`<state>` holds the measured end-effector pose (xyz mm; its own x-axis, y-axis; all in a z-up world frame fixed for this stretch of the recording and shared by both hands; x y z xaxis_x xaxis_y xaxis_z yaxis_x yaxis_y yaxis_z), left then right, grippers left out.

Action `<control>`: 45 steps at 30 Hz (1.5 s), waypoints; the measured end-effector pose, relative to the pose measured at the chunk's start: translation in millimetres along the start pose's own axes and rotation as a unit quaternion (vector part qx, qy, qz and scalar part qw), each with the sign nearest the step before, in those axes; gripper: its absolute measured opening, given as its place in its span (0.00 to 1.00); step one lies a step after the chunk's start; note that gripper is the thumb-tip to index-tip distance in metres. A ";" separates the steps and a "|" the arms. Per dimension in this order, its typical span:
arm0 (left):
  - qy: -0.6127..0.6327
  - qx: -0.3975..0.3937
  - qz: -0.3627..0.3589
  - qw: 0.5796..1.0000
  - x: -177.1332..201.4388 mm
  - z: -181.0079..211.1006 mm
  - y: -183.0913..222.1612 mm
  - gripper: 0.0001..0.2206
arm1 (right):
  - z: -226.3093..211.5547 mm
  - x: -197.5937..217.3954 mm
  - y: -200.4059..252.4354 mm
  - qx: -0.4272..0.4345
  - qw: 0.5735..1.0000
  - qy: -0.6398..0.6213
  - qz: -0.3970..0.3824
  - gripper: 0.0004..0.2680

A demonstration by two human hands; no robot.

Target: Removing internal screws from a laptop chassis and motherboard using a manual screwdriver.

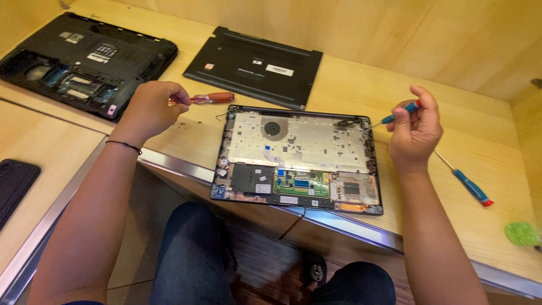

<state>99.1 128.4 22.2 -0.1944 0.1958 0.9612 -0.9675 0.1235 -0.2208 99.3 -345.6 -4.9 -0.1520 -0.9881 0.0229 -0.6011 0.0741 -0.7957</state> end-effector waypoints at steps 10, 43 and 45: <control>0.013 0.142 -0.076 0.987 17.1 -22.1 37.8 0.07 | -10.0 -8.9 3.1 -0.061 0.996 0.043 -0.046 0.12; 0.498 -0.287 -0.114 0.810 -96.9 318.8 -103.9 0.10 | -7.6 -2.6 -7.3 -0.008 0.999 -0.033 -0.043 0.16; 0.520 -0.282 -0.119 0.798 -106.2 317.3 -104.2 0.09 | -7.8 -5.4 -9.3 -0.019 0.998 -0.044 -0.046 0.16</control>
<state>169.2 -214.0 -4.3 0.5063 0.7661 0.3958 -0.6727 0.6381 -0.3746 99.6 -339.8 7.1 -0.0274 -0.9988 0.0402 -0.6397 -0.0134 -0.7685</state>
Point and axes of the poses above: each hand's wrist, its own y-axis away from the middle knuckle, its own x-axis out of the back of the hand, z = x × y, the point moved 4 cm from there along -y, towards the middle knuckle, and after that the axes turned 12 degrees about -y, right-handed, at the moved point
